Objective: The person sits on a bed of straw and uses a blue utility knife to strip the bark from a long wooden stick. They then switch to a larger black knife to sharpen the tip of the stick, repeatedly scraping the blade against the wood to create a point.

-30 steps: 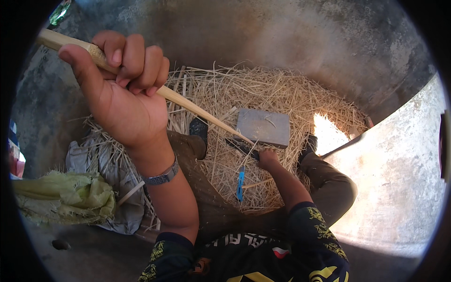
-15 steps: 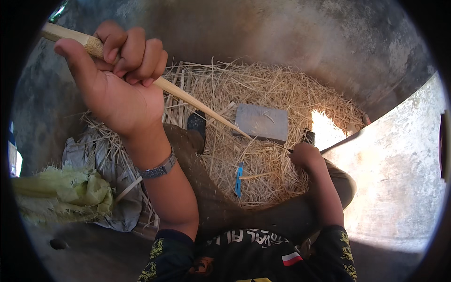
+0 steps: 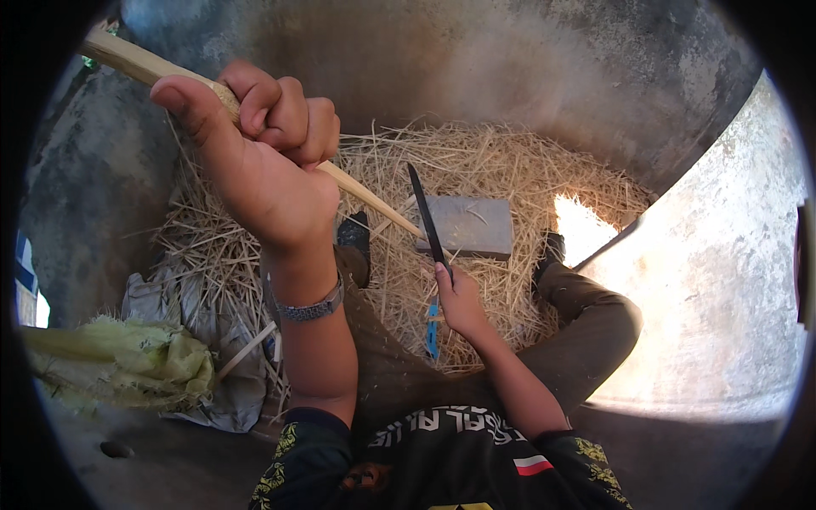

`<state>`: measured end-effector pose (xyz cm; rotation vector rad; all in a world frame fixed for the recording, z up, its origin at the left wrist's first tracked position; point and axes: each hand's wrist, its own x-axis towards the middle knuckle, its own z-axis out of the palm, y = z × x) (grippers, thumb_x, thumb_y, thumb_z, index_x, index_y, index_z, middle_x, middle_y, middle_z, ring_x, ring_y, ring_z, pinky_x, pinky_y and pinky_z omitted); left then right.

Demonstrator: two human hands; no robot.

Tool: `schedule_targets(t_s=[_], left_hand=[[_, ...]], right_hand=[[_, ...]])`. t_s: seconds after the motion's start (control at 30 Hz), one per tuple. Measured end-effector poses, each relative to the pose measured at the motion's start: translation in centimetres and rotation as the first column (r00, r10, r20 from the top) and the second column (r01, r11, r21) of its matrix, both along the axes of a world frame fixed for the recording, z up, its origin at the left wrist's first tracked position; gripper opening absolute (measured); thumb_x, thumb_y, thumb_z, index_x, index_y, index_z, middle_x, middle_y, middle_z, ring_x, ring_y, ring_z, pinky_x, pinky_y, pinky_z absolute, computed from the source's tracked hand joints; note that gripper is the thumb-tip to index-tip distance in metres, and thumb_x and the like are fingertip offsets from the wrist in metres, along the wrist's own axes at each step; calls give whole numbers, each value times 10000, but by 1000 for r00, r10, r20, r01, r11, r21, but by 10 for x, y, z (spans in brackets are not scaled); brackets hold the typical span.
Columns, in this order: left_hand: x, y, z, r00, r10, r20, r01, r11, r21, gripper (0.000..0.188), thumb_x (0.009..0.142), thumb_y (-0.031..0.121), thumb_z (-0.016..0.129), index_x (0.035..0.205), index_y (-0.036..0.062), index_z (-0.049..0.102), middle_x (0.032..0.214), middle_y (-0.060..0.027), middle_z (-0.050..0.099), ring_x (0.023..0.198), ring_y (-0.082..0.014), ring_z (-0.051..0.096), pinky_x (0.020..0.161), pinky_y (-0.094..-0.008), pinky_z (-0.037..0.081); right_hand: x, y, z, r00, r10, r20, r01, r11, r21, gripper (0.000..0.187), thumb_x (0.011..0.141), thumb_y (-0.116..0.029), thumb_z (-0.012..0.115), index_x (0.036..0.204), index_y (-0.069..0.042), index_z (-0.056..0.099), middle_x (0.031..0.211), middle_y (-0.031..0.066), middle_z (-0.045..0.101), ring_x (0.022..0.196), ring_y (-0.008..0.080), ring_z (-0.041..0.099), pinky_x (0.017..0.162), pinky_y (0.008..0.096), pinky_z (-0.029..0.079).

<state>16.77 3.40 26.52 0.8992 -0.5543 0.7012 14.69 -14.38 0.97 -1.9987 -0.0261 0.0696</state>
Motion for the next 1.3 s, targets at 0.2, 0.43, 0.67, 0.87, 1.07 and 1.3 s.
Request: schedule_targets(t_s=[0.2, 0.43, 0.67, 0.87, 1.07, 1.3], left_hand=[[-7, -6, 1, 996, 92, -21, -92, 995, -33, 614, 920, 731, 427, 708, 165, 319, 520, 65, 204, 440, -64, 98, 429, -253, 99], [1, -2, 4, 996, 77, -33, -78, 996, -39, 611, 920, 733, 418, 710, 168, 317, 515, 66, 206, 433, -65, 102, 419, -256, 106], [5, 22, -6, 845, -515, 143, 482, 850, 213, 585, 926, 719, 422, 711, 185, 318, 485, 80, 209, 404, -61, 78, 405, -258, 97], [8, 18, -6, 898, -422, 126, 404, 903, 145, 580, 928, 714, 424, 721, 182, 321, 487, 76, 206, 406, -60, 79, 407, -256, 92], [5, 25, -7, 954, -286, 96, 280, 958, 66, 593, 921, 721, 430, 715, 177, 318, 498, 72, 204, 415, -58, 89, 411, -258, 92], [5, 28, -5, 967, -237, 89, 230, 970, 79, 599, 916, 735, 415, 707, 183, 311, 492, 75, 200, 414, -56, 91, 405, -258, 92]], right_hand=[[-19, 24, 47, 993, 38, 114, -31, 998, -62, 422, 1024, -352, 484, 884, 37, 565, 653, 244, 601, 635, 430, 633, 602, 477, 484], [9, -19, -77, 987, -87, -136, 60, 979, -193, 446, 1025, -364, 469, 858, 38, 564, 648, 249, 601, 653, 451, 634, 635, 510, 485], [-11, 14, 30, 991, 18, 136, -22, 999, 25, 448, 1030, -380, 460, 912, 36, 579, 637, 199, 577, 585, 356, 587, 610, 451, 462], [-6, 1, -22, 997, -50, 53, 47, 997, 58, 441, 1028, -381, 478, 878, 27, 553, 612, 186, 549, 554, 284, 579, 572, 416, 453], [-25, 31, 42, 973, 63, 222, -68, 998, 16, 437, 1028, -370, 470, 888, 33, 563, 592, 203, 558, 581, 368, 608, 581, 466, 463], [7, -3, -66, 993, -85, -76, 76, 991, -112, 485, 1024, -382, 456, 831, 42, 591, 613, 224, 581, 611, 394, 623, 618, 477, 480]])
